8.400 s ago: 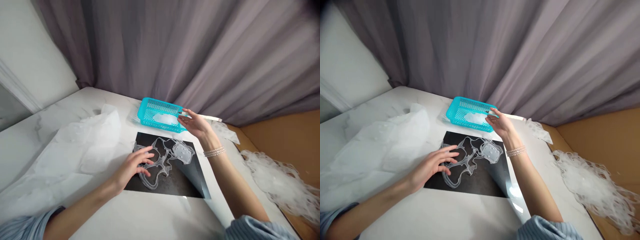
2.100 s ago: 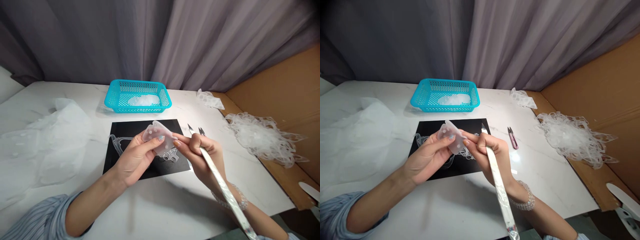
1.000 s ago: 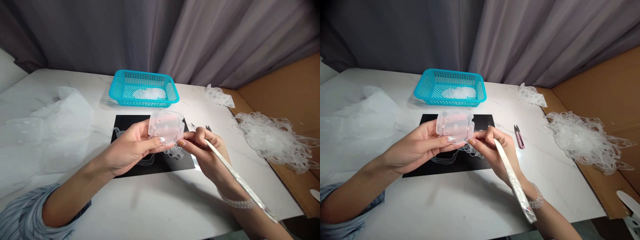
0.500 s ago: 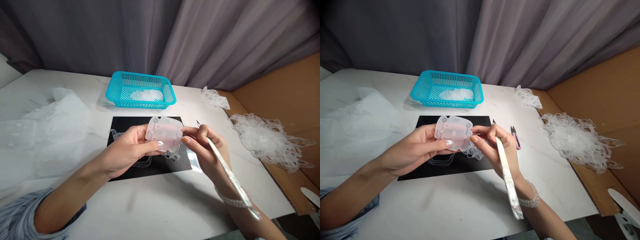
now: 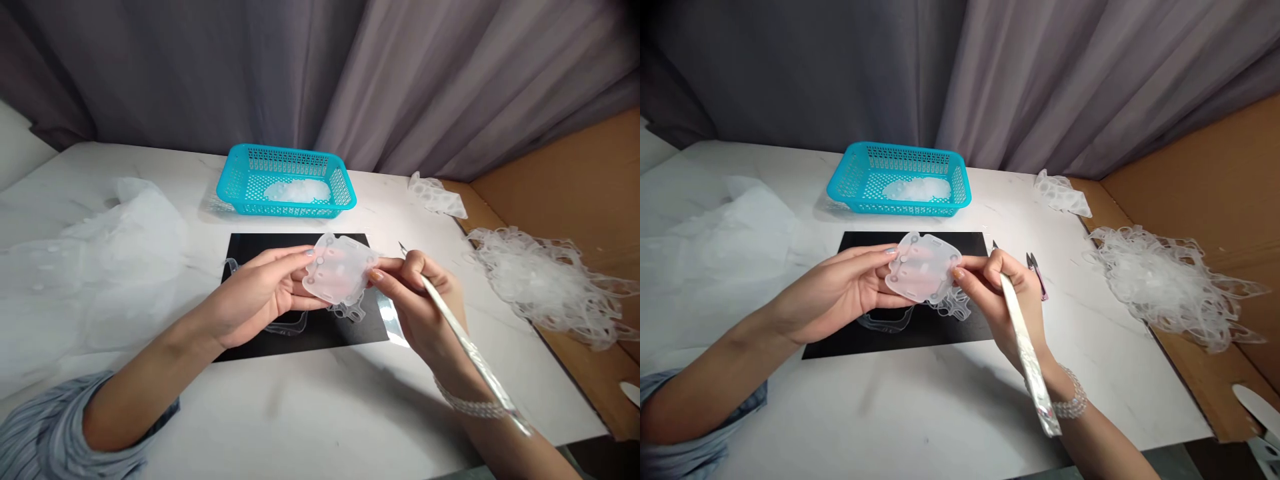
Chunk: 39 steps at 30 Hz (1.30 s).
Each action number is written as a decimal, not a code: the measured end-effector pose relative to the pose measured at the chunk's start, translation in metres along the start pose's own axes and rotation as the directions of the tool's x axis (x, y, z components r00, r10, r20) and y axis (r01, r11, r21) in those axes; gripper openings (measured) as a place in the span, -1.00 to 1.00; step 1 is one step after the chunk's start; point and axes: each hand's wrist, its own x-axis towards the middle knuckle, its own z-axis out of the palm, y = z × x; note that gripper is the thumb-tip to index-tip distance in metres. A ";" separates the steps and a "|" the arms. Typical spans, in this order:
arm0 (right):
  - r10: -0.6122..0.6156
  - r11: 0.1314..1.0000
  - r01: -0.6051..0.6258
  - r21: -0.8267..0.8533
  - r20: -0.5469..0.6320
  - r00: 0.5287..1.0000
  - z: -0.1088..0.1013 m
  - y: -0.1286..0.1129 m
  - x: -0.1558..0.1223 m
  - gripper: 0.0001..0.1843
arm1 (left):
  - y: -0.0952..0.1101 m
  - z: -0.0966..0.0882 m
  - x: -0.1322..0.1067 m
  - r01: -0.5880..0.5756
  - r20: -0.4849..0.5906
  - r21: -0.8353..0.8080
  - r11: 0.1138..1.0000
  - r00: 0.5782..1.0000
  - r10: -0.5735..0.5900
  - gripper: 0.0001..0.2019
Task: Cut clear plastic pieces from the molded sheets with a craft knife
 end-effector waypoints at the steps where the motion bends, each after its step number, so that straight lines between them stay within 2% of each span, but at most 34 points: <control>1: 0.007 1.000 -0.007 -0.003 0.005 1.000 0.000 0.000 0.000 -0.49 | 0.000 0.000 0.000 0.008 -0.001 -0.004 1.000 1.000 -0.008 -0.68; 5: 0.041 0.999 -0.041 -0.020 0.019 0.999 0.001 0.000 0.000 -0.50 | 0.000 0.001 -0.001 0.036 -0.010 0.000 0.999 0.999 -0.036 -0.69; 9: 0.070 0.996 -0.065 -0.053 0.106 0.992 0.002 0.004 0.001 -0.47 | -0.003 -0.001 0.002 0.048 -0.046 0.061 0.997 0.998 -0.046 -0.65; 11: 0.081 0.994 -0.070 -0.085 0.124 0.989 0.000 0.005 0.009 -0.46 | -0.002 -0.005 0.002 0.041 -0.121 0.231 0.972 0.993 -0.013 -0.59; 12: 0.066 0.991 -0.053 -0.120 0.112 0.991 -0.001 0.005 0.017 -0.47 | 0.000 -0.008 0.000 0.039 -0.172 0.375 0.926 0.985 0.028 -0.55; 13: 0.027 0.985 -0.011 -0.173 0.091 0.996 -0.002 0.005 0.028 -0.49 | 0.003 -0.012 -0.002 0.050 -0.220 0.540 0.840 0.972 0.083 -0.51; 15: -0.153 0.926 0.158 -0.344 0.044 0.987 0.001 0.004 0.060 -0.54 | 0.012 -0.020 -0.010 0.135 -0.289 0.816 0.563 0.937 0.194 -0.47; 17: -0.378 0.763 0.347 -0.545 0.059 0.924 0.014 0.002 0.101 -0.60 | 0.020 -0.026 -0.019 0.263 -0.335 0.923 0.281 0.908 0.252 -0.46; 18: -0.442 0.643 0.403 -0.651 0.114 0.890 0.023 0.001 0.122 -0.63 | 0.023 -0.030 -0.022 0.312 -0.345 0.936 0.161 0.903 0.255 -0.44; 21: -0.395 0.570 0.453 -0.685 0.255 0.883 0.052 0.004 0.171 -0.70 | 0.020 -0.040 -0.025 0.373 -0.339 0.916 -0.146 0.917 0.212 -0.40; 23: -0.345 0.551 0.466 -0.693 0.319 0.882 0.063 0.009 0.182 -0.71 | 0.013 -0.048 -0.022 0.363 -0.324 0.895 -0.258 0.928 0.182 -0.39; 25: -0.311 0.533 0.462 -0.709 0.344 0.886 0.059 0.015 0.173 -0.74 | 0.004 -0.056 -0.019 0.344 -0.304 0.897 -0.279 0.936 0.176 -0.39; 27: -0.278 0.526 0.443 -0.726 0.346 0.896 0.040 0.018 0.149 -0.76 | -0.003 -0.063 -0.017 0.306 -0.266 0.918 -0.252 0.947 0.181 -0.44; 31: -0.138 0.534 0.392 -0.749 0.380 0.914 -0.013 0.019 0.090 -0.75 | -0.010 -0.068 -0.010 0.159 -0.135 0.980 -0.116 0.972 0.192 -0.62; 33: -0.051 0.537 0.374 -0.756 0.414 0.909 -0.028 0.022 0.065 -0.75 | -0.013 -0.065 0.000 0.100 -0.088 0.994 -0.052 0.975 0.204 -0.66; 35: 0.014 0.529 0.359 -0.769 0.431 0.902 -0.027 0.029 0.043 -0.62 | -0.019 -0.056 0.011 0.047 -0.048 0.999 0.010 0.978 0.202 -0.70; 37: 0.040 0.523 0.363 -0.771 0.448 0.893 -0.012 0.038 0.026 -0.45 | -0.028 -0.043 0.023 -0.021 0.008 0.997 0.076 0.985 0.173 -0.73; 38: 0.041 0.522 0.374 -0.767 0.460 0.887 -0.002 0.042 0.019 -0.42 | -0.033 -0.036 0.026 -0.058 0.037 0.989 0.135 0.987 0.153 -0.74; 39: 0.030 0.555 0.425 -0.715 0.528 0.849 0.008 0.045 0.015 -0.49 | -0.038 -0.029 0.029 -0.091 0.065 0.977 0.195 0.988 0.137 -0.75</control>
